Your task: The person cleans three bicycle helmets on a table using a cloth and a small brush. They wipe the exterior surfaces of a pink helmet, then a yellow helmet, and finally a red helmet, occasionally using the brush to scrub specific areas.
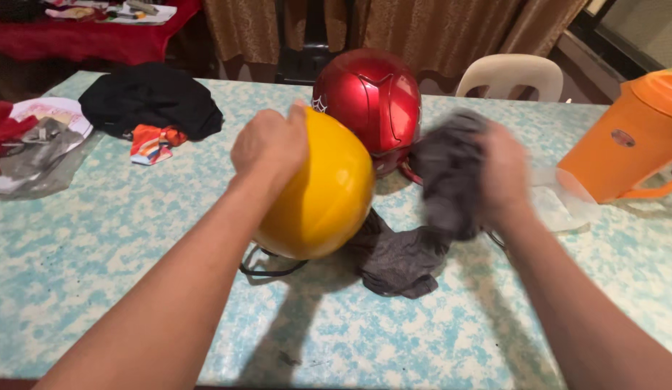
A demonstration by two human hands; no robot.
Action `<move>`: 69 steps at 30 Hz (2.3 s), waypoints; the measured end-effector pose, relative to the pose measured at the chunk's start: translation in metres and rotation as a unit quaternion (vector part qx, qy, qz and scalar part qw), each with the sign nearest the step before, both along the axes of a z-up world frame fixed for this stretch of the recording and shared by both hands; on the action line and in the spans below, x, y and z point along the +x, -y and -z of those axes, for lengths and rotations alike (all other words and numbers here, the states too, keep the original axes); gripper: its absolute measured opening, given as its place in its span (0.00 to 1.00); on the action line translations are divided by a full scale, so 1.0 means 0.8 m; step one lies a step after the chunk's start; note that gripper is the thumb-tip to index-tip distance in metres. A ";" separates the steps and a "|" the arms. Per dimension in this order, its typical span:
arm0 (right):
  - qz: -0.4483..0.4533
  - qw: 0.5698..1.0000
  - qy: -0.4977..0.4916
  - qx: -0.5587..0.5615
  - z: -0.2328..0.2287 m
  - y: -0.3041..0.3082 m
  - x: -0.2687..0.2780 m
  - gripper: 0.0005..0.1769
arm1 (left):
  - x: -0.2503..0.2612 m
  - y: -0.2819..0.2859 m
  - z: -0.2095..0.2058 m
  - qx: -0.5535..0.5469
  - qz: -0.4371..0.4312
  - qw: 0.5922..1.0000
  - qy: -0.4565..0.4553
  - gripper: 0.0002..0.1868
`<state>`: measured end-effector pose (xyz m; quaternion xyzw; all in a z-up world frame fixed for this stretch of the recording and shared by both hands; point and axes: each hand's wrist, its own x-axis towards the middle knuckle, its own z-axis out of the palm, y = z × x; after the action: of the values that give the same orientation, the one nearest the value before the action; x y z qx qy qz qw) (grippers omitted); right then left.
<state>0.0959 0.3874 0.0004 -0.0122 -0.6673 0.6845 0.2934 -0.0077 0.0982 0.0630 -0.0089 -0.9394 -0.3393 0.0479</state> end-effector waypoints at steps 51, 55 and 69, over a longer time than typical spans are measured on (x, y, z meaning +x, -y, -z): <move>0.013 0.909 0.158 0.386 -0.041 0.203 -0.187 0.15 | -0.033 0.042 0.039 0.211 0.062 0.967 0.129 0.37; 0.132 0.856 -0.044 0.497 -0.011 0.234 -0.144 0.14 | -0.052 0.042 0.026 0.185 0.033 0.966 0.179 0.36; 0.152 0.864 -0.077 0.474 0.004 0.218 -0.153 0.12 | -0.064 0.036 0.051 0.232 0.020 0.960 0.155 0.37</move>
<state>-0.0263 0.2132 -0.0029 0.0796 -0.8765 0.2308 0.4148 -0.0587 0.0695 0.0222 0.0367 -0.8302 -0.5463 -0.1046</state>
